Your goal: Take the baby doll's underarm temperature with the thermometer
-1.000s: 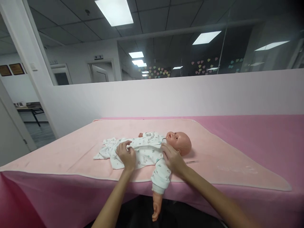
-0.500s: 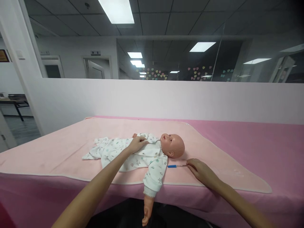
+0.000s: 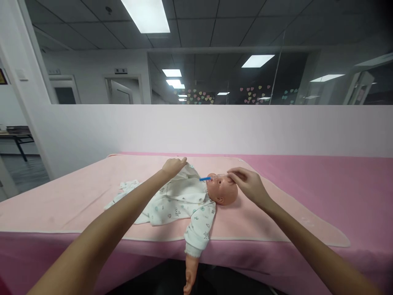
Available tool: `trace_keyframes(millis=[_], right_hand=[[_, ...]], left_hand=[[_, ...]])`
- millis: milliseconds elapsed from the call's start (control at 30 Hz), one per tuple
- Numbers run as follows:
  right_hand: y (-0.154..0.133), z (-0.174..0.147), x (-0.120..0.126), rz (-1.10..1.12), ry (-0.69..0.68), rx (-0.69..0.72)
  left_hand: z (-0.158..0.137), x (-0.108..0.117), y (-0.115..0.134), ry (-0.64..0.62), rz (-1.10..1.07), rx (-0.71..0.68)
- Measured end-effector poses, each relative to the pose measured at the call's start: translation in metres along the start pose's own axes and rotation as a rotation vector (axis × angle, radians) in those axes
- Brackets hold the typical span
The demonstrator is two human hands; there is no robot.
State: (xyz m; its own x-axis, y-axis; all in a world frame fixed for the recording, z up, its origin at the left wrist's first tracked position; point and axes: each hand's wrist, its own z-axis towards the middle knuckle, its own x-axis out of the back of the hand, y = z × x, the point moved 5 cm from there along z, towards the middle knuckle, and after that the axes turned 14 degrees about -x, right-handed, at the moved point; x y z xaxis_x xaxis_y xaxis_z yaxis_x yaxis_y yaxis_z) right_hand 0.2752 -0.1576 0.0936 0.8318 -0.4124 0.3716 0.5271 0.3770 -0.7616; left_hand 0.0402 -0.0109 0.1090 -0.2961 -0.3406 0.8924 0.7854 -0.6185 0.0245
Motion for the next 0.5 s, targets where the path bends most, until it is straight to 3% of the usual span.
trace_keyframes(millis=[67,200,367,500], right_hand=[[-0.009,0.017,-0.021,0.009,0.005,0.014],[-0.014,0.046,-0.076,-0.263,-0.017,-0.028],[0.005,0.069,-0.139,-0.643,-0.083,-0.232],[0.013,0.077,-0.17,-0.703,-0.151,-0.282]], left_hand=[[0.003,0.004,0.009,-0.044,0.109,-0.092],[0.002,0.012,0.021,-0.11,0.27,-0.202],[-0.006,0.013,0.033,-0.141,0.396,-0.278],[-0.018,0.005,0.044,-0.168,0.485,-0.41]])
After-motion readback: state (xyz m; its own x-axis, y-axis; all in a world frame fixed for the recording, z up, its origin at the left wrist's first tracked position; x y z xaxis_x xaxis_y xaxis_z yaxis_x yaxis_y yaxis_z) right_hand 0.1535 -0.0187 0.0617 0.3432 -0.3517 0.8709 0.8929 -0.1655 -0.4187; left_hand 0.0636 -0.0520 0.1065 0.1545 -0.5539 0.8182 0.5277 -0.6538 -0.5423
